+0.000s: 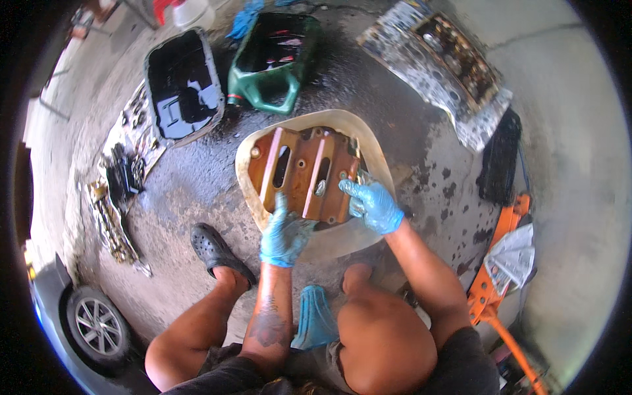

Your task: The person scrubs a metallic engine component submerged in a basin of dark liquid using a small brush. The person repeatedly dips and scrubs the part, turning it over to clean multiple surfaces.

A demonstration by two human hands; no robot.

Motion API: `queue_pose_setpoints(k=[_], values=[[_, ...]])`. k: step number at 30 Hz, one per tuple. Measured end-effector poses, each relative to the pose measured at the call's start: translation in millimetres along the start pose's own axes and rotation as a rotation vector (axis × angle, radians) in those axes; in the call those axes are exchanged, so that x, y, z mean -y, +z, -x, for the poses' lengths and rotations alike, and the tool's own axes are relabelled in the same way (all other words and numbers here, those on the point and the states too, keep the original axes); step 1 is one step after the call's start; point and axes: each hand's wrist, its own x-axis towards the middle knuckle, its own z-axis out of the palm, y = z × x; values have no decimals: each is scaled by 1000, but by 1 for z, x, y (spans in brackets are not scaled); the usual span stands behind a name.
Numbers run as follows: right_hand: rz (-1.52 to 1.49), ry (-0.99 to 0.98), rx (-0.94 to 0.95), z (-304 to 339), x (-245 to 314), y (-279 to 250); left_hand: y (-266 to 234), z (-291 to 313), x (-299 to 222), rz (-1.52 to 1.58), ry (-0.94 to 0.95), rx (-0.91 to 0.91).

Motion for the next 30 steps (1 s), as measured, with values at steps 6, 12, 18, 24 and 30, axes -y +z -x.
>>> queue_pose_setpoints(k=[6, 12, 18, 24, 30], values=[[336, 23, 116, 3, 50, 9, -13, 19, -58, -57, 21, 152], [577, 64, 82, -55, 30, -8, -14, -13, -33, -208, 211, -91], [1501, -296, -319, -106, -4, -5, -18, -30, 28, -365, 277, -439], [1567, -303, -384, -88, 1, 6, -38, -39, 42, -171, 253, -473], [1703, -323, -403, -83, -1, -7, -44, -39, 44, 21, 185, -569]])
